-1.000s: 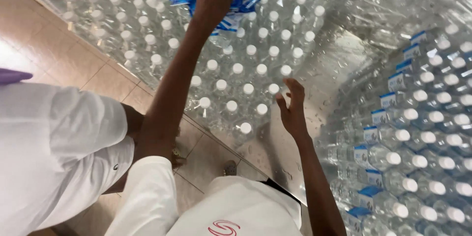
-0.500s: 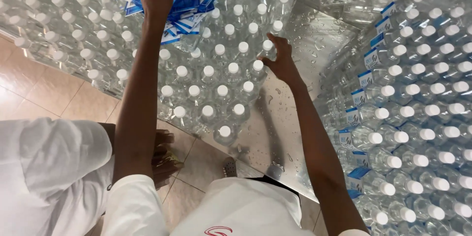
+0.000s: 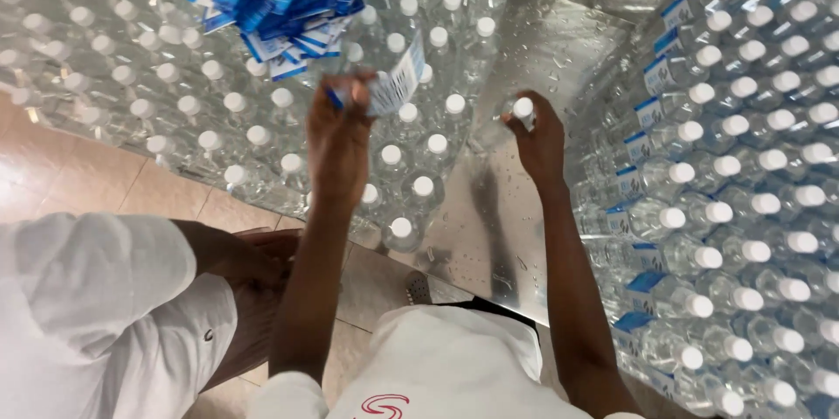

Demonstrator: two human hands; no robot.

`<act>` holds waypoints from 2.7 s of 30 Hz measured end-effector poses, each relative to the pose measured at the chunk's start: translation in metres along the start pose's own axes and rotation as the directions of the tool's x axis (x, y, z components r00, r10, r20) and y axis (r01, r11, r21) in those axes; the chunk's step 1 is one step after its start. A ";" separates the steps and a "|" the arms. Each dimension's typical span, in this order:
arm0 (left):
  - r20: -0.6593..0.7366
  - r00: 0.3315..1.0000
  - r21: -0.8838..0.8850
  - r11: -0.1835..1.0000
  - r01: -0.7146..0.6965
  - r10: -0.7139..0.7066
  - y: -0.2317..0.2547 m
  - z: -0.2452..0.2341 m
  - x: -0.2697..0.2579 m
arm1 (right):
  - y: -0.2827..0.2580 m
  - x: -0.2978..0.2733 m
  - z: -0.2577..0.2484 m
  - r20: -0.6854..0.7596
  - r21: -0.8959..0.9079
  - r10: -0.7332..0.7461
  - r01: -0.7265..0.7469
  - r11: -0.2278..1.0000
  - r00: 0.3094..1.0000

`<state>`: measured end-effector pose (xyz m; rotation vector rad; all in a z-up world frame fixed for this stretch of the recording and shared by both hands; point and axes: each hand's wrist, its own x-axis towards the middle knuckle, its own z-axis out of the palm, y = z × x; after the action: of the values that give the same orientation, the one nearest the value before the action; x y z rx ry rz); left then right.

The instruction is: A person is manually applying blue adhesive seals or labels to the caps of plastic water bottles arranged in crates.

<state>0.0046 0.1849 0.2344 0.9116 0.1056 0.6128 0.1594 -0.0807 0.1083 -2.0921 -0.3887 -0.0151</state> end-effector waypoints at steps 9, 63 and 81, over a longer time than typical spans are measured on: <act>-0.060 0.982 0.031 0.983 0.181 -0.179 -0.052 0.042 -0.099 | -0.046 -0.140 -0.060 -0.020 -0.153 0.182 -0.183 0.971 0.983; 0.182 0.861 0.286 0.864 0.415 -0.474 -0.126 0.048 -0.141 | -0.123 -0.223 -0.075 -0.169 0.288 0.259 -0.204 0.936 0.951; 0.423 0.742 0.049 0.831 0.554 -0.520 -0.106 0.028 -0.156 | -0.085 -0.239 -0.072 -0.109 0.506 0.350 -0.251 0.825 0.930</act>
<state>-0.0665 0.0330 0.1448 0.8628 -0.0472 -0.1333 -0.0804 -0.1642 0.1770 -1.6086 0.0684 0.0578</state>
